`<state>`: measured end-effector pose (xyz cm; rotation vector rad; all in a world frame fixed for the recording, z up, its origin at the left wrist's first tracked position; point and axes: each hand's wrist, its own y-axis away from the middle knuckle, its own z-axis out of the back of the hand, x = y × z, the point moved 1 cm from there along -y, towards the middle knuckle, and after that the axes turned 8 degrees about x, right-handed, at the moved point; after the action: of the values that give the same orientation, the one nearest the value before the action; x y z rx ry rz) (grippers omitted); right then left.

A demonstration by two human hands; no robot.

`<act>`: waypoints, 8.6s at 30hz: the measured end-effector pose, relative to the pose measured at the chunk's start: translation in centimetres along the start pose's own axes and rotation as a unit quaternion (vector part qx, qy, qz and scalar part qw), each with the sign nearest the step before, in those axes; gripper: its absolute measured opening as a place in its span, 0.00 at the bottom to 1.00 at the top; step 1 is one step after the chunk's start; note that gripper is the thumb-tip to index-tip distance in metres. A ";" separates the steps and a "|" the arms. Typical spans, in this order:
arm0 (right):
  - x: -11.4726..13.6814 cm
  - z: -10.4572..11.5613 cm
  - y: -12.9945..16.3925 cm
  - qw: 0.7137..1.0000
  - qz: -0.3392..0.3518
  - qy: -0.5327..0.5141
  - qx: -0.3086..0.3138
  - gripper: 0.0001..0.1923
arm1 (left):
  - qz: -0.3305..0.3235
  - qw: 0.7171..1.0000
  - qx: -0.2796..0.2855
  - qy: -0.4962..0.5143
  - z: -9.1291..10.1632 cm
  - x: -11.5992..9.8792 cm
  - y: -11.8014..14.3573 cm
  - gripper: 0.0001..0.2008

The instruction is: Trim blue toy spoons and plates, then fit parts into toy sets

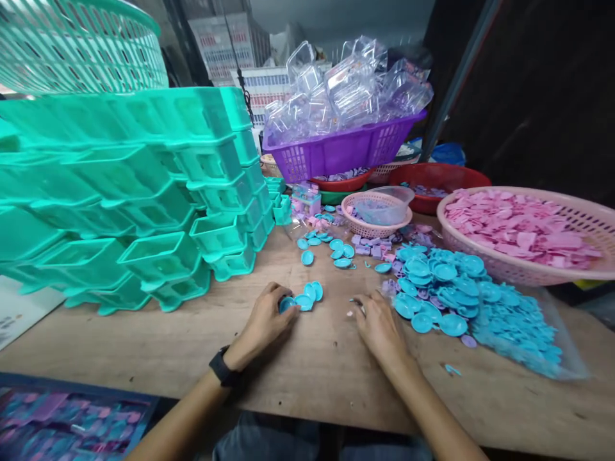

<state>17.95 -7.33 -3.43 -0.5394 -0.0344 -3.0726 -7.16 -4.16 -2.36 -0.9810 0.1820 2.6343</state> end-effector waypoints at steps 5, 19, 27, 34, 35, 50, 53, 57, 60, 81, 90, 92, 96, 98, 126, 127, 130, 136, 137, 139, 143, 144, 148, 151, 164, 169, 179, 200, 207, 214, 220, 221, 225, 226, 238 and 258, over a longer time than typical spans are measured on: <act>0.3 0.8 0.1 0.999 -0.028 0.037 0.012 0.09 | 0.006 0.999 -0.012 0.046 0.0 0.4 1.4 0.05; 1.1 1.1 -0.1 0.996 -0.046 0.077 0.024 0.09 | 0.039 0.988 -0.034 0.146 1.4 0.4 3.8 0.06; -0.5 0.5 -2.2 0.996 -0.064 0.058 0.019 0.08 | 0.038 0.973 -0.060 0.221 1.6 -0.4 4.4 0.07; -0.8 0.5 -3.0 0.995 -0.060 0.063 0.046 0.04 | 0.078 0.958 -0.055 0.271 1.1 -1.0 4.6 0.05; -0.8 0.6 -3.1 0.995 -0.063 0.064 0.051 0.04 | 0.081 0.957 -0.057 0.271 1.1 -1.1 4.7 0.05; -0.2 0.9 -3.1 0.995 -0.043 0.059 0.072 0.06 | 0.080 0.950 -0.053 0.296 -1.0 -3.1 4.6 0.06; 0.3 1.4 -2.6 0.997 -0.029 0.037 0.053 0.04 | 0.066 0.949 -0.057 0.302 -1.4 -3.4 4.6 0.06; 1.5 2.2 -0.4 1.000 -0.015 -0.011 0.013 0.07 | 0.092 0.936 -0.054 0.335 -1.8 -3.6 4.5 0.07; 3.1 2.0 2.5 0.990 -0.010 -0.125 -0.065 0.13 | 0.097 0.931 -0.068 0.345 -1.9 -3.9 4.4 0.08; 9.3 -0.6 6.2 0.909 -0.051 -0.375 -0.175 0.13 | -0.017 0.940 -0.116 0.321 -2.6 -5.3 5.2 0.08; 9.0 -0.1 5.7 0.897 -0.056 -0.411 -0.150 0.13 | -0.164 0.966 -0.154 0.129 -2.2 -5.1 5.6 0.10; 8.9 0.2 5.5 0.888 -0.059 -0.435 -0.141 0.14 | -0.194 0.960 -0.171 0.107 -2.3 -5.1 5.6 0.11; 8.6 0.9 5.4 0.891 -0.038 -0.439 -0.109 0.13 | -0.245 0.951 -0.175 0.066 -2.6 -5.2 5.1 0.13; 8.4 1.1 5.4 0.896 -0.036 -0.430 -0.102 0.12 | -0.259 0.949 -0.173 0.057 -2.8 -5.2 4.9 0.13; -2.4 5.7 -1.9 0.984 -0.014 -0.026 -0.174 0.13 | 0.041 0.997 0.051 -0.041 -0.5 -2.5 -0.7 0.06; -1.2 4.7 -2.6 0.990 -0.019 -0.007 -0.142 0.12 | 0.041 0.998 0.043 -0.015 -0.4 -2.4 -0.5 0.07; 0.1 3.1 -4.9 0.991 -0.060 0.047 -0.114 0.15 | 0.036 0.995 0.014 0.093 0.1 -1.8 0.4 0.10; -0.4 1.8 -8.3 0.989 -0.088 0.066 -0.100 0.12 | 0.021 0.974 -0.004 0.228 0.5 -1.8 2.2 0.10; -0.5 1.6 -8.4 0.990 -0.085 0.061 -0.097 0.10 | 0.022 0.973 -0.007 0.231 0.4 -1.8 2.3 0.10; -0.5 1.1 -8.3 0.992 -0.073 0.044 -0.096 0.09 | 0.028 0.971 -0.017 0.236 0.2 -1.9 2.6 0.10; -0.8 0.8 -6.7 0.995 -0.028 -0.009 -0.095 0.07 | 0.064 0.945 -0.014 0.321 -0.5 -1.9 2.7 0.09; -0.8 0.9 -6.1 0.995 -0.014 -0.024 -0.094 0.08 | 0.081 0.929 -0.002 0.362 -0.7 -2.0 2.7 0.08; 0.7 1.2 -2.8 0.987 0.030 -0.129 -0.091 0.15 | 0.117 0.885 0.022 0.449 -1.4 -2.6 2.8 0.07; 3.2 1.5 0.2 0.961 0.047 -0.261 -0.079 0.17 | 0.099 0.906 0.004 0.412 -1.4 -3.3 3.0 0.08; 6.3 1.6 5.1 0.960 0.050 -0.236 -0.143 0.13 | 0.127 0.847 0.016 0.516 -1.2 -4.3 3.1 0.05; 6.7 0.5 5.7 0.959 0.017 -0.240 -0.152 0.15 | 0.123 0.812 0.002 0.571 -1.4 -4.8 3.3 0.12; 7.7 1.3 5.7 0.955 0.070 -0.172 -0.231 0.10 | 0.143 0.818 0.014 0.558 -1.4 -5.7 3.3 0.07; 7.0 2.1 4.6 0.935 0.287 -0.088 -0.192 0.07 | 0.046 0.939 -0.039 0.338 -1.3 -5.6 3.5 0.11; 7.1 0.8 4.4 0.938 0.265 -0.119 -0.188 0.07 | 0.002 0.951 -0.025 0.308 -2.1 -5.5 3.6 0.12; 0.7 4.7 3.4 0.968 0.090 -0.074 -0.221 0.08 | -0.018 0.974 -0.007 0.226 -3.4 -4.4 1.6 0.14; -9.4 13.1 1.1 0.923 -0.249 0.063 -0.287 0.16 | 0.004 1.000 -0.015 -0.020 -1.3 -3.1 -1.7 0.17; -10.2 13.5 0.7 0.927 -0.244 0.079 -0.272 0.17 | 0.013 0.999 0.005 -0.044 -1.1 -3.2 -2.1 0.16; -8.7 11.1 0.3 0.947 -0.114 0.079 -0.290 0.21 | 0.031 0.995 0.045 -0.089 -1.0 -3.7 -3.0 0.05; -7.6 9.8 0.1 0.953 -0.080 0.065 -0.286 0.21 | 0.033 0.995 0.045 -0.083 -1.0 -3.7 -3.0 0.04; -1.6 2.6 -8.3 0.968 -0.065 0.242 -0.016 0.14 | 0.093 0.956 -0.003 0.278 0.7 -2.6 0.9 0.05; 6.8 2.2 1.5 0.960 0.031 -0.255 -0.109 0.16 | 0.067 0.925 -0.084 0.363 -1.0 -4.3 2.1 0.06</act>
<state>12.31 -8.92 1.00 -1.2982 0.3069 -2.8006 -4.18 -7.44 -0.25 -2.0355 0.1933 2.2903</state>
